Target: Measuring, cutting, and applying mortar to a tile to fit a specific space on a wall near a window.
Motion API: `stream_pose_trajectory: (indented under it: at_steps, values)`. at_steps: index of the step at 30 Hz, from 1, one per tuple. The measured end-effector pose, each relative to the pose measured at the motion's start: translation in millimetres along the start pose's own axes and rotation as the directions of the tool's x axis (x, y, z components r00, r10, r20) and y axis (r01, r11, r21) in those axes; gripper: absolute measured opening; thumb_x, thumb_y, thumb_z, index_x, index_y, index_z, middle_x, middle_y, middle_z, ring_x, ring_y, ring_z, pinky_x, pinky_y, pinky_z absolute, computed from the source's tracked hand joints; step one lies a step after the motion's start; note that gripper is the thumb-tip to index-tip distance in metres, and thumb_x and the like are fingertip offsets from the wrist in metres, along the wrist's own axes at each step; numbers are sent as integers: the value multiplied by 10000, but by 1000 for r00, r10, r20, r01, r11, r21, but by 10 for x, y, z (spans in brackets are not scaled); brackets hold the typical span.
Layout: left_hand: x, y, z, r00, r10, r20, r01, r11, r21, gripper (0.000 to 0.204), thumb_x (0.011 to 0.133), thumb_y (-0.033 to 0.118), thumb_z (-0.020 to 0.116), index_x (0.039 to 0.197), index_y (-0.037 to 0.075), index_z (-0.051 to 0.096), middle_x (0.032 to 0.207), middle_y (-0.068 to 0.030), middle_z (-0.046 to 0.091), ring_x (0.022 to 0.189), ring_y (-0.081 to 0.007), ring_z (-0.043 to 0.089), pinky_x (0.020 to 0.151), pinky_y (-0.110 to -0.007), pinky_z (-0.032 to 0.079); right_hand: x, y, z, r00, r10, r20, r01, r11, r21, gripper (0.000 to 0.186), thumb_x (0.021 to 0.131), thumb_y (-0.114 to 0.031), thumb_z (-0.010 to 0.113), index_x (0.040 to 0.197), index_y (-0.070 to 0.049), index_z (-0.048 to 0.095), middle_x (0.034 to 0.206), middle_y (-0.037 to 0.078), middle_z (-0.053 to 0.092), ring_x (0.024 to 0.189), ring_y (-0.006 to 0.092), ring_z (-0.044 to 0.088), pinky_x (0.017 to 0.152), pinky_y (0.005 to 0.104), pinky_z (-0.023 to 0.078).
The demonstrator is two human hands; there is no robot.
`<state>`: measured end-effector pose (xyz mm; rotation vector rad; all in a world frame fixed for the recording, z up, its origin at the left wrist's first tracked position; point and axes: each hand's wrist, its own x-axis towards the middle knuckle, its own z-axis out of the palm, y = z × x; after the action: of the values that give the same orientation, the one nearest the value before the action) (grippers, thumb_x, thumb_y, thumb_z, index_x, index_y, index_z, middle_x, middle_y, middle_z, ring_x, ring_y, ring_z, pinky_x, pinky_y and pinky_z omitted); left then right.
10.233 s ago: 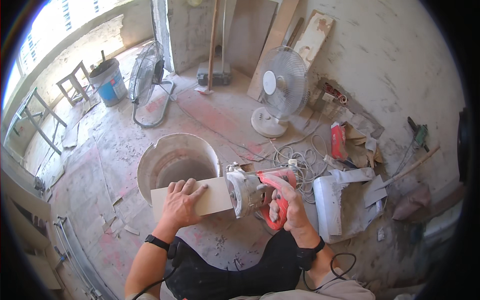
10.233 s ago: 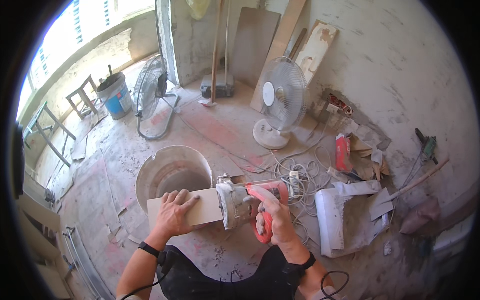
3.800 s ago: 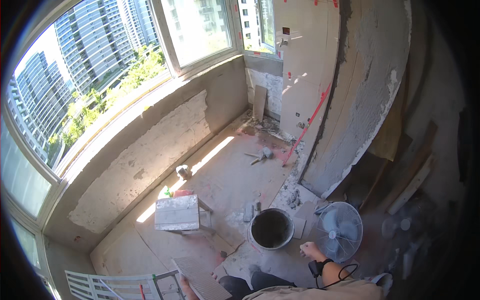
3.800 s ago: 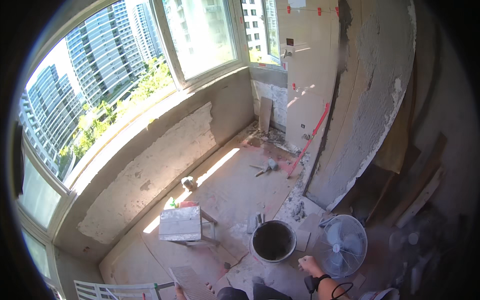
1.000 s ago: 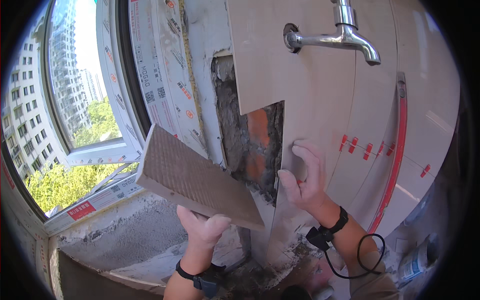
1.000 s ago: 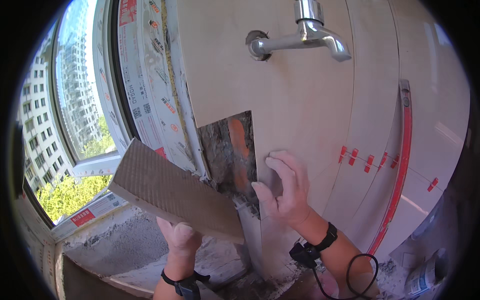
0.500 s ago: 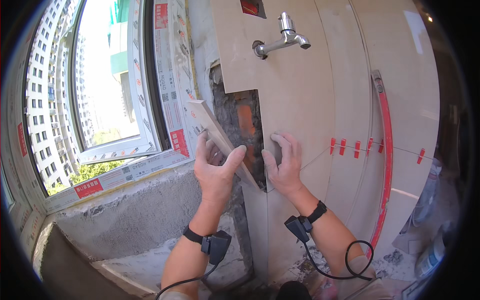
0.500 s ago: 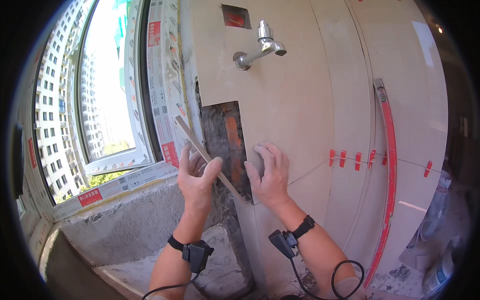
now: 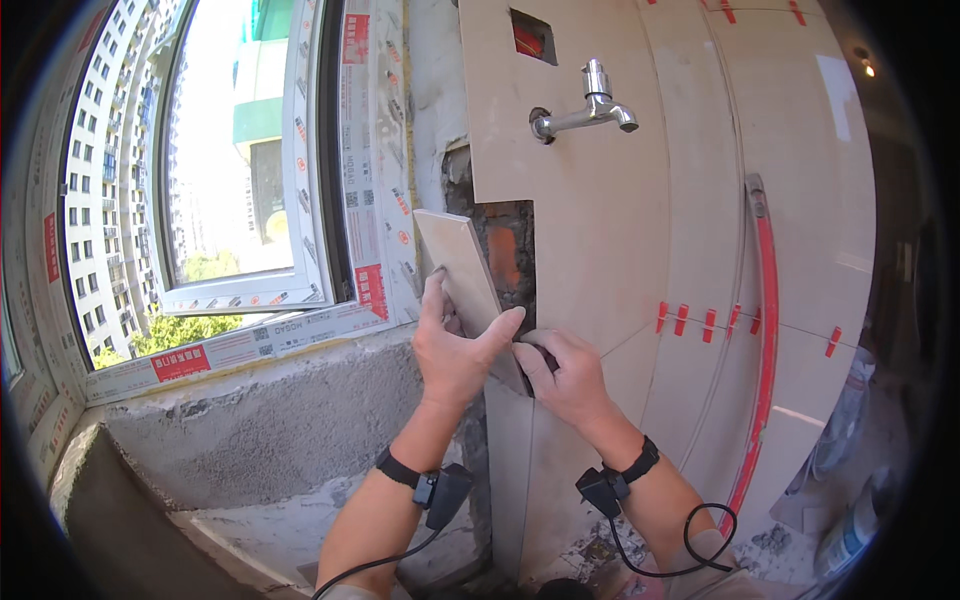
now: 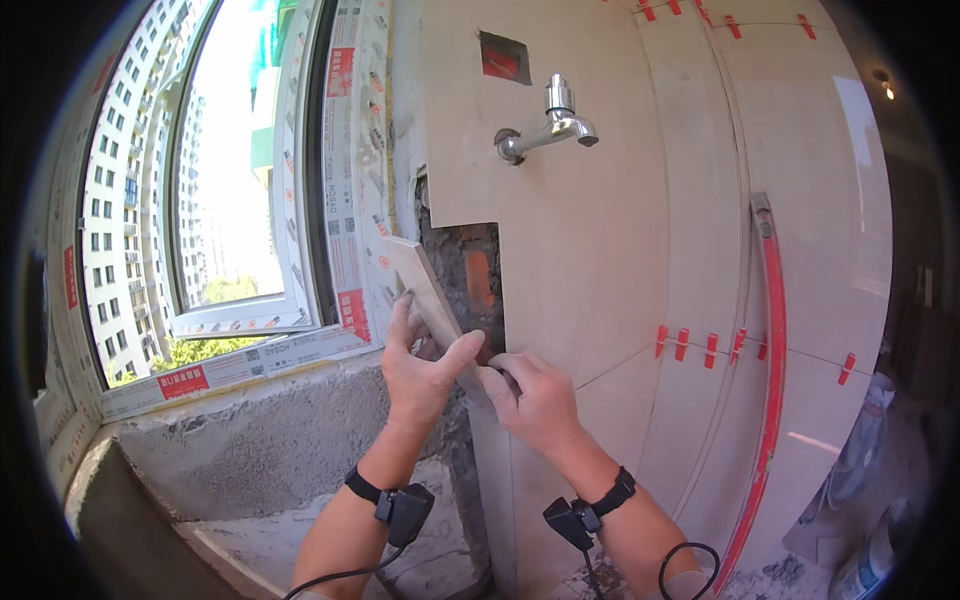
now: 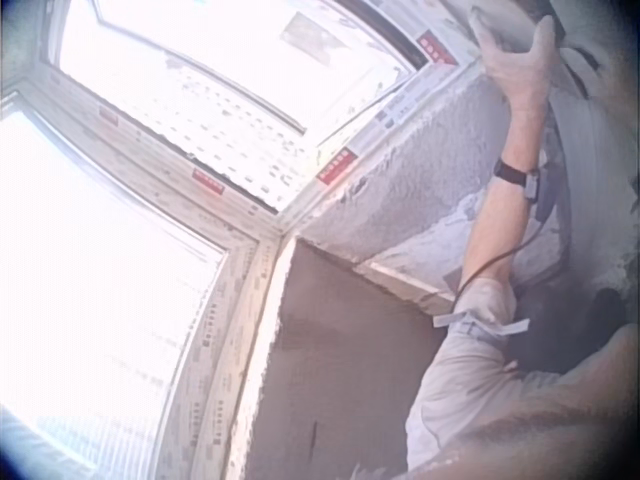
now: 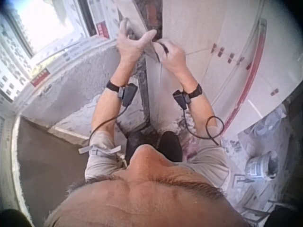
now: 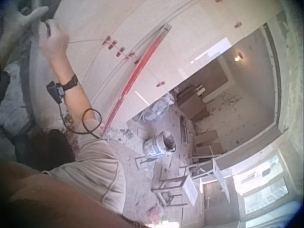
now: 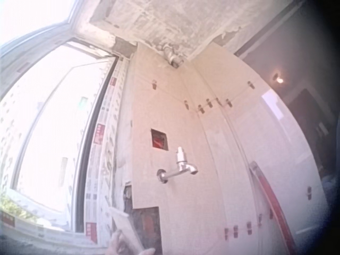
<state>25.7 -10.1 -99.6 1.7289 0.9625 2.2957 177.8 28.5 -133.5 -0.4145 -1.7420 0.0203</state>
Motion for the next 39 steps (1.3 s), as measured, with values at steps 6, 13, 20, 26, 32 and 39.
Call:
stream_pose_trajectory:
  at_steps: [6, 13, 20, 26, 32, 39]
  values:
    - [25, 6, 128, 998, 47, -44, -45, 998, 54, 969, 706, 305, 913, 1396, -148, 407, 1209, -255, 644, 1048, -277, 677, 916, -367, 546, 166, -90, -45, 975, -33, 219, 94, 957, -275, 189, 892, -154, 701, 835, 20, 654, 733, 226, 644, 657, 417, 635, 593, 461, 506]
    - [104, -268, 87, 987, 162, 7, -158, 952, 260, 1013, 742, 258, 909, 1463, -146, 324, 1337, -286, 566, 1201, -273, 609, 1010, -369, 508, 129, -124, 36, 986, -42, 163, 94, 942, -321, 178, 881, -117, 687, 784, 24, 639, 728, 237, 642, 668, 434, 639, 594, 486, 511]
    - [84, -129, 133, 980, 199, -23, -176, 908, 381, 970, 690, 368, 904, 1380, -139, 449, 1345, -312, 555, 1250, -408, 555, 1058, -448, 455, 122, 46, 76, 986, -86, 142, 130, 933, -335, 287, 928, -205, 644, 765, 29, 610, 654, 263, 627, 613, 453, 638, 582, 542, 517]
    - [79, -150, 160, 975, 220, -16, -194, 892, 408, 929, 673, 395, 893, 1349, -114, 509, 1395, -324, 503, 1295, -472, 479, 1092, -488, 405, 81, 19, 101, 992, -40, 117, 79, 932, -354, 122, 850, -71, 696, 798, 26, 643, 729, 243, 646, 678, 438, 645, 605, 478, 521]
    - [136, -188, 146, 967, 254, 3, -224, 846, 484, 945, 683, 409, 892, 1355, -138, 516, 1455, -338, 461, 1338, -428, 496, 1089, -436, 442, 84, -12, 125, 993, -34, 111, 75, 915, -397, 171, 874, -96, 686, 769, 31, 639, 714, 255, 637, 672, 448, 642, 610, 493, 520]
    - [176, -204, 154, 975, 219, 37, -215, 890, 402, 919, 697, 412, 874, 1366, -111, 522, 1469, -305, 451, 1356, -441, 451, 1130, -462, 382, 93, -54, 129, 992, 0, 123, 55, 897, -439, 206, 892, -121, 668, 764, 37, 640, 720, 269, 639, 677, 454, 645, 628, 514, 524]
